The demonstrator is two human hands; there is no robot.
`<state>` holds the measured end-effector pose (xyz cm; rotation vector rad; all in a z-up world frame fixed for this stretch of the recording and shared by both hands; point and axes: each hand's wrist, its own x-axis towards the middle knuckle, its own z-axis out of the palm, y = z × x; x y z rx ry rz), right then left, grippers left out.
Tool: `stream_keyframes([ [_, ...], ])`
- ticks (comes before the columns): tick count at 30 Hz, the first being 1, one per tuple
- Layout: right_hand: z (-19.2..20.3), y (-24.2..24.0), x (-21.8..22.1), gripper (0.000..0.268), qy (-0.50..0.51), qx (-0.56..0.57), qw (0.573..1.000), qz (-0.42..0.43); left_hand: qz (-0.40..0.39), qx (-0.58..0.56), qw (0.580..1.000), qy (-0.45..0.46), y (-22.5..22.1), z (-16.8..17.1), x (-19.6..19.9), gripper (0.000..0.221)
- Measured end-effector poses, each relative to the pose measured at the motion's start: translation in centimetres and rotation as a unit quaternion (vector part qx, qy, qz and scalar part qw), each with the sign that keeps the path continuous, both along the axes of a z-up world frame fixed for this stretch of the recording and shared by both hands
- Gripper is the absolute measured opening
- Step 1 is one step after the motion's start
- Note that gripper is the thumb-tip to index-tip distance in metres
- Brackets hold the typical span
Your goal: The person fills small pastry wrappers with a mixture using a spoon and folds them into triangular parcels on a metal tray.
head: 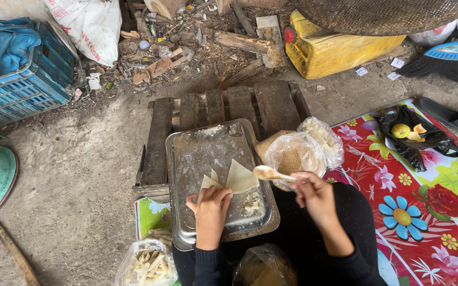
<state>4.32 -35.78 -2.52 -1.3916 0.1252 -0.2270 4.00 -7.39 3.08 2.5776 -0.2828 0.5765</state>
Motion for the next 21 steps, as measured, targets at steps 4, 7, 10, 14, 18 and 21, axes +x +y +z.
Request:
stream_keyframes([
  [4, 0.1, 4.7, -0.7, 0.020, -0.091, -0.229, 0.969, -0.014, -0.007, 0.005, 1.000, -0.027, -0.2, 0.3, -0.2, 0.007],
  [7, 1.1, 5.4, -1.4, 0.035, -0.233, -0.414, 0.879, -0.031, -0.005, 0.007, 0.999, -0.040, -0.1, 0.5, -0.1, 0.008],
  [10, 2.0, 5.0, -1.7, 0.037, -0.314, -0.507, 0.802, -0.043, 0.002, 0.000, 0.999, -0.032, -0.2, 0.5, -0.3, 0.008],
  [14, 2.2, 4.8, -1.7, 0.031, -0.348, -0.511, 0.782, -0.084, 0.002, -0.010, 1.000, -0.025, -0.5, 0.7, -0.3, 0.009],
  [18, 2.2, 3.2, -1.5, 0.019, -0.311, -0.458, 0.791, -0.260, -0.015, -0.032, 0.998, -0.059, -0.8, 0.8, -0.2, 0.017],
  [21, 3.1, 1.0, -1.1, 0.014, -0.230, -0.509, 0.758, -0.337, -0.055, -0.040, 0.997, -0.046, -0.9, 0.8, 0.0, 0.026],
])
